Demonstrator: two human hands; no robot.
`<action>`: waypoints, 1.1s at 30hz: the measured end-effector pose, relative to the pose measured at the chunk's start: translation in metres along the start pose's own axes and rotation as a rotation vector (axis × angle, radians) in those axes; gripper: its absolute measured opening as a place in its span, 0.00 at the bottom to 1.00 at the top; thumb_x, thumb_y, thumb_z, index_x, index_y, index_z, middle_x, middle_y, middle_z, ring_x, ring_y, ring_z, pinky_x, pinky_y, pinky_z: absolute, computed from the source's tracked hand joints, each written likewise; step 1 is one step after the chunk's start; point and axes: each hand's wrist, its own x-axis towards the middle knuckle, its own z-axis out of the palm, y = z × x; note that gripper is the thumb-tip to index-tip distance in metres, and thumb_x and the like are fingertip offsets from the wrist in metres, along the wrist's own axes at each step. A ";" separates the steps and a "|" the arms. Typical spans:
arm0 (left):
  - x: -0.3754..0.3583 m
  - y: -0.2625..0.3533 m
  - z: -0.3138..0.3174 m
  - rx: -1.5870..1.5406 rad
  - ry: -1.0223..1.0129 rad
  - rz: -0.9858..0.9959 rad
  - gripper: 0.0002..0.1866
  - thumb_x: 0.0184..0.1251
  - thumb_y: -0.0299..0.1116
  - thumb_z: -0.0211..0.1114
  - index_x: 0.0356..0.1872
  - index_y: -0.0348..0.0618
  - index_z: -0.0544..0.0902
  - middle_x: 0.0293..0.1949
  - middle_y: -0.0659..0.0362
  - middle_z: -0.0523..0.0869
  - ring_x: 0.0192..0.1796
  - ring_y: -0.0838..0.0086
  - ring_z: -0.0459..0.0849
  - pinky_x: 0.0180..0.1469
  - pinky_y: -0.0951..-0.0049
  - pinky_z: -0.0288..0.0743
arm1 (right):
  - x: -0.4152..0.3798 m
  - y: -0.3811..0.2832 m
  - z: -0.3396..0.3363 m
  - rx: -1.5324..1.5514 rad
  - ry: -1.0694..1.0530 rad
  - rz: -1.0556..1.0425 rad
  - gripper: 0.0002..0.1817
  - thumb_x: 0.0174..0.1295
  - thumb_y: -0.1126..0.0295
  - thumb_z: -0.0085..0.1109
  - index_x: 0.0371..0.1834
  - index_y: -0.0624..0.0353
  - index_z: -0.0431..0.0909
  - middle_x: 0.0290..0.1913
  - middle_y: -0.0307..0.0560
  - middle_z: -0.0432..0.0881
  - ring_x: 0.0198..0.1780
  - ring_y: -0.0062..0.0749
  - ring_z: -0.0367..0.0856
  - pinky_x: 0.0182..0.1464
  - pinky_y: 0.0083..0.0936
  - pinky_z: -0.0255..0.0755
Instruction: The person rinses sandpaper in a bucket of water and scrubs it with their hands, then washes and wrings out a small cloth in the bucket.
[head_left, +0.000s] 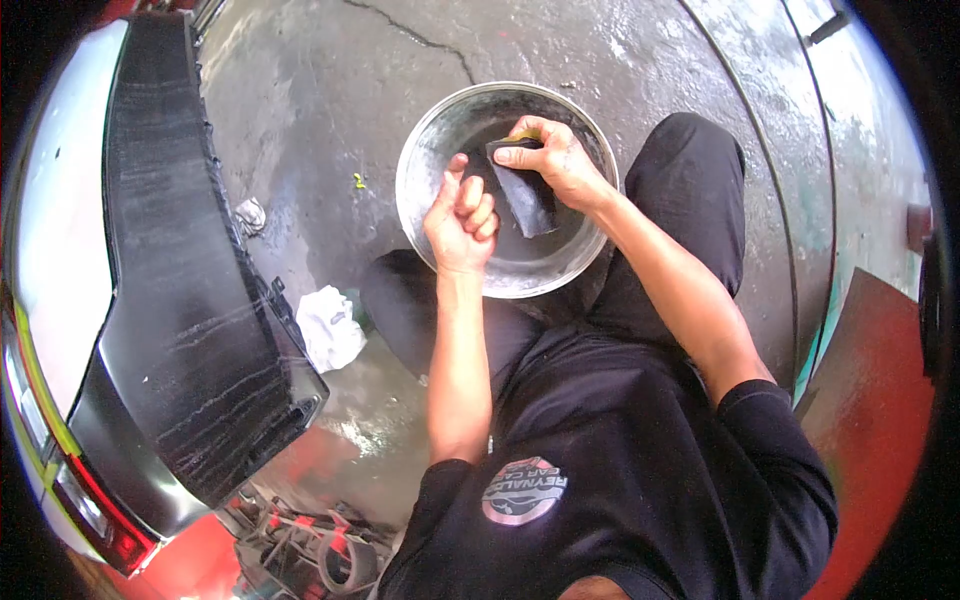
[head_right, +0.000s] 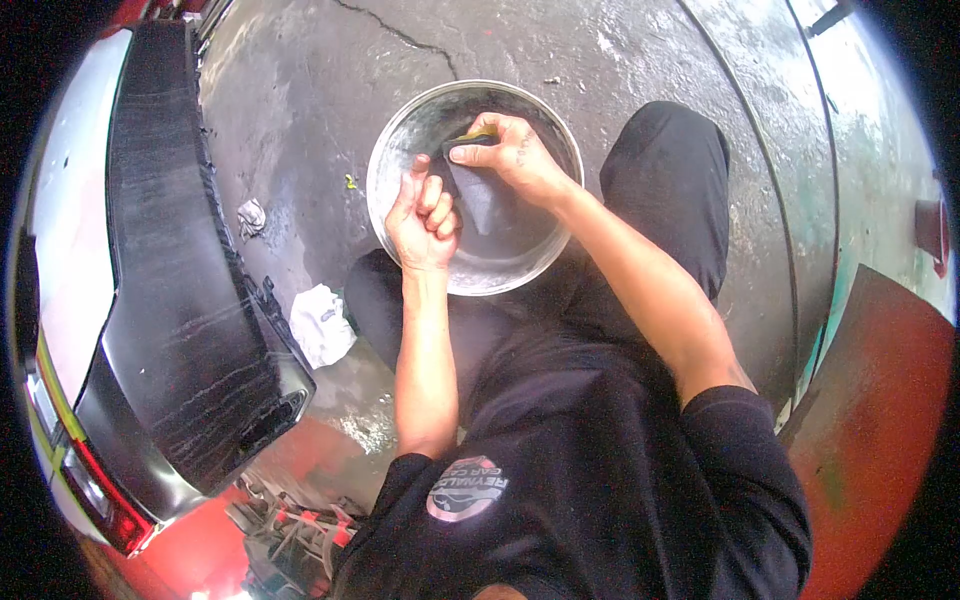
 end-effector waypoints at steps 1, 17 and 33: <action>0.000 -0.001 0.003 0.022 0.068 0.023 0.19 0.84 0.52 0.54 0.61 0.53 0.77 0.22 0.71 0.58 0.17 0.85 0.52 0.16 0.81 0.46 | 0.004 0.010 -0.002 -0.083 -0.056 -0.065 0.10 0.61 0.68 0.76 0.37 0.57 0.83 0.38 0.36 0.86 0.42 0.19 0.80 0.48 0.23 0.74; 0.004 -0.004 0.018 0.313 0.206 0.117 0.34 0.79 0.70 0.45 0.70 0.56 0.74 0.18 0.75 0.62 0.15 0.90 0.52 0.15 0.83 0.44 | 0.008 0.017 0.000 -0.025 -0.121 -0.057 0.10 0.61 0.70 0.75 0.38 0.60 0.82 0.42 0.44 0.90 0.48 0.23 0.84 0.54 0.27 0.77; 0.002 -0.014 0.028 0.462 0.254 0.190 0.40 0.79 0.71 0.39 0.75 0.51 0.69 0.18 0.73 0.60 0.16 0.86 0.53 0.17 0.81 0.46 | 0.006 0.016 -0.002 0.025 0.015 0.027 0.10 0.60 0.68 0.76 0.39 0.59 0.85 0.36 0.39 0.87 0.39 0.24 0.83 0.44 0.26 0.77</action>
